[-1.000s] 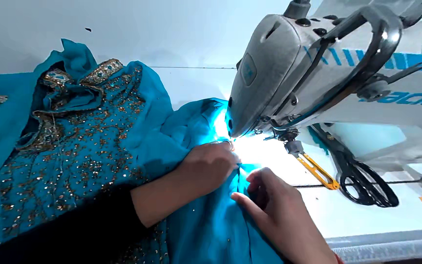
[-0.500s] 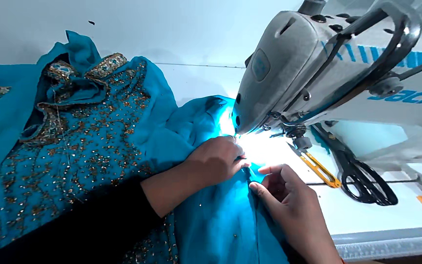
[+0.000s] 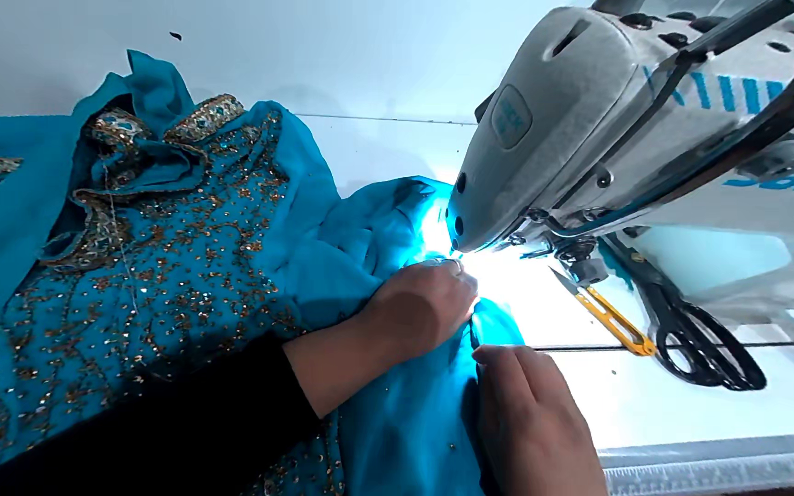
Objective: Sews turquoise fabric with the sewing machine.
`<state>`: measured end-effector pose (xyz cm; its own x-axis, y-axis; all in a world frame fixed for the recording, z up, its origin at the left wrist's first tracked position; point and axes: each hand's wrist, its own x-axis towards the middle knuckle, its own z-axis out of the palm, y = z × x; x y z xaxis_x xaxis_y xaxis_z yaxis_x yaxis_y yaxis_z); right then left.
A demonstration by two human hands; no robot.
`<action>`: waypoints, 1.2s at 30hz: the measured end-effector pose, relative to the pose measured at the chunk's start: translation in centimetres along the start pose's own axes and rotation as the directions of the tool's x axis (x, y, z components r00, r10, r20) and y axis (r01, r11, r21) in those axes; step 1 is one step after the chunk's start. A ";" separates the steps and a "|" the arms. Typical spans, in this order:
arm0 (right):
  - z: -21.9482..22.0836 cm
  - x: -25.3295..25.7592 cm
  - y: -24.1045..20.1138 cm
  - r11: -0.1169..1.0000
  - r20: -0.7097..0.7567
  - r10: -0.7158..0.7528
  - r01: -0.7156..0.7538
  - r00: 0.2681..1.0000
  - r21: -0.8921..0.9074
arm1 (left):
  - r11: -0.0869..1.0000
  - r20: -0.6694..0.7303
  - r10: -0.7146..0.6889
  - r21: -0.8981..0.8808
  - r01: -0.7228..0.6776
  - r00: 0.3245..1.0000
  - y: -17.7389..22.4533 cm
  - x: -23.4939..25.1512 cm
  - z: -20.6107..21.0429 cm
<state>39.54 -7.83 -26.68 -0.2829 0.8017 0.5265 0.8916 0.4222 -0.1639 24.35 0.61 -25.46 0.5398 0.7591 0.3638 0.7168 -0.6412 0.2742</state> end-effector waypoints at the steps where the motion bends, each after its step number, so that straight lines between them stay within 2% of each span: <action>1: -0.3 0.0 0.2 1.000 0.036 -0.002 0.001 0.999 0.029 | 1.000 -0.007 0.017 0.021 -0.017 1.000 0.0 0.0 0.1; 4: -1.2 1.2 2.9 0.979 0.124 0.006 -0.031 0.992 0.200 | 1.000 0.031 -0.003 0.004 0.003 1.000 0.1 -0.1 -0.2; 7: -0.2 3.5 6.8 0.965 0.043 -0.087 0.073 0.995 0.253 | 0.980 0.013 -0.101 -0.170 0.102 0.995 -0.1 -0.4 -0.4; 9: 1.0 5.0 8.5 0.936 0.043 -0.168 0.146 0.985 0.320 | 0.960 -0.015 -0.168 -0.228 0.160 0.986 -0.2 -0.6 -0.5; 12: 2.4 6.2 9.1 0.898 0.103 -0.252 0.193 0.962 0.396 | 0.953 -0.017 -0.225 -0.212 0.216 0.974 -0.2 -1.0 -0.5; 15: 3.1 6.5 9.2 0.880 0.115 -0.278 0.205 0.954 0.429 | 0.917 0.073 -0.295 -0.257 0.304 0.953 -0.1 -1.0 -0.8; 21: 3.0 6.7 9.3 0.855 0.090 -0.200 0.129 0.976 0.502 | 0.829 0.244 -0.422 -0.285 0.481 0.873 0.6 -0.3 -1.8; 28: 3.0 6.7 9.1 0.838 0.106 -0.195 0.109 0.975 0.535 | 0.794 0.254 -0.478 -0.283 0.538 0.841 0.6 -0.1 -1.5; 33: 2.7 6.4 9.3 0.834 0.136 -0.120 0.025 0.983 0.551 | 0.768 0.280 -0.510 -0.277 0.577 0.813 0.7 0.2 -1.5; 36: 2.9 6.3 9.2 0.837 0.099 -0.132 0.058 0.986 0.543 | 0.751 0.285 -0.520 -0.296 0.590 0.805 0.7 0.2 -1.6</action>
<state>44.94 2.35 -27.31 -0.4321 0.7767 0.4583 0.5380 0.6299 -0.5601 24.24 0.16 -23.75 0.1876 0.9768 -0.1033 0.7260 -0.0670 0.6844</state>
